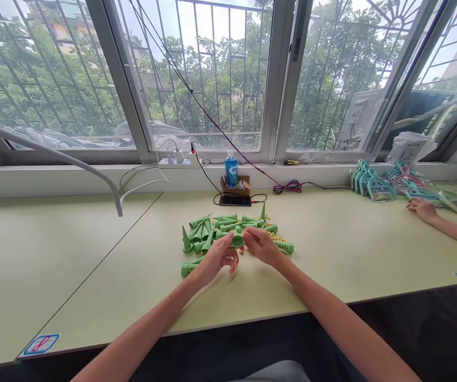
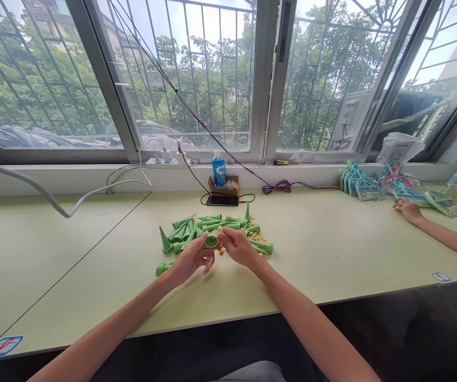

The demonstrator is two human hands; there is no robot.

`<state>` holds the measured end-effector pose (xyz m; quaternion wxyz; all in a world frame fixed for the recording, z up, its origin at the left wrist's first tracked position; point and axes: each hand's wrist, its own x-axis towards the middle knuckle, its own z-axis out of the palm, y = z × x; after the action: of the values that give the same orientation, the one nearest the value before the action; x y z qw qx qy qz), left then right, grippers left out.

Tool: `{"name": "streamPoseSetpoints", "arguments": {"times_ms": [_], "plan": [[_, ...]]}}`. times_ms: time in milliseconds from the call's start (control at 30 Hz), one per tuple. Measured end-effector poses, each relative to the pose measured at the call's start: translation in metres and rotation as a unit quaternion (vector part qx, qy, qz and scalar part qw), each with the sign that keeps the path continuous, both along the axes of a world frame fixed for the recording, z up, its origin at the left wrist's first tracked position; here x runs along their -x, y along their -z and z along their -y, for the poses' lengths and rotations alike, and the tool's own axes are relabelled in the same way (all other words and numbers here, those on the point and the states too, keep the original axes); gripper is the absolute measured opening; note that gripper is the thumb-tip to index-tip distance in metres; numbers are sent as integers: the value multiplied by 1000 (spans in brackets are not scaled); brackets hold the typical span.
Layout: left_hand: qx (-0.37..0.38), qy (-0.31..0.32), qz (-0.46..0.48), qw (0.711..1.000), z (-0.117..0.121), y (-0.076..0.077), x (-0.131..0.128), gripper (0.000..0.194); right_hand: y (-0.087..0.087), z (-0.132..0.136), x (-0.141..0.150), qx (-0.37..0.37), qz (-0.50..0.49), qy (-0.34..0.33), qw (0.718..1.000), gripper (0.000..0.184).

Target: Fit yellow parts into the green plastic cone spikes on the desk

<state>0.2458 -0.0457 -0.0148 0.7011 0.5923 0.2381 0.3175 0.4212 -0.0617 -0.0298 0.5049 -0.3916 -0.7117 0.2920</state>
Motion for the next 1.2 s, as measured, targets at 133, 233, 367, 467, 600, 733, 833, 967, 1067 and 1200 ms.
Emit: {"name": "streamPoseSetpoints", "arguments": {"times_ms": [133, 233, 367, 467, 600, 733, 833, 967, 1067, 1200], "plan": [[-113, -48, -40, 992, 1, 3, 0, 35, 0, 0, -1, 1, 14, 40, 999, 51], [-184, -72, -75, 977, 4, 3, 0, 41, -2, 0, -1, 3, 35, 59, 998, 54], [-216, -98, -106, 966, 7, 1, -2, 46, -3, 0, 0, -5, 47, 70, 996, 56], [-252, -125, -103, 954, 6, 3, -2, 39, -3, -1, 1, -7, 45, 71, 996, 55], [-296, -150, -99, 938, 4, 8, -3, 30, -2, -1, 2, -1, 36, 67, 997, 55], [-305, -173, -98, 931, 4, 8, -3, 29, -1, -2, 3, -7, 29, 72, 997, 54], [-286, -192, -93, 934, 4, 7, -4, 38, -2, -3, 3, -14, 21, 101, 995, 53], [-228, -202, -77, 949, 2, 5, -4, 36, -2, -3, 1, -19, 4, 125, 992, 48], [-179, -166, -80, 966, 1, 5, -3, 48, -2, -2, -1, -25, 8, 118, 993, 44], [-109, -100, -95, 985, 1, 5, -1, 56, -3, 0, 0, -39, 51, 72, 995, 42]]}}
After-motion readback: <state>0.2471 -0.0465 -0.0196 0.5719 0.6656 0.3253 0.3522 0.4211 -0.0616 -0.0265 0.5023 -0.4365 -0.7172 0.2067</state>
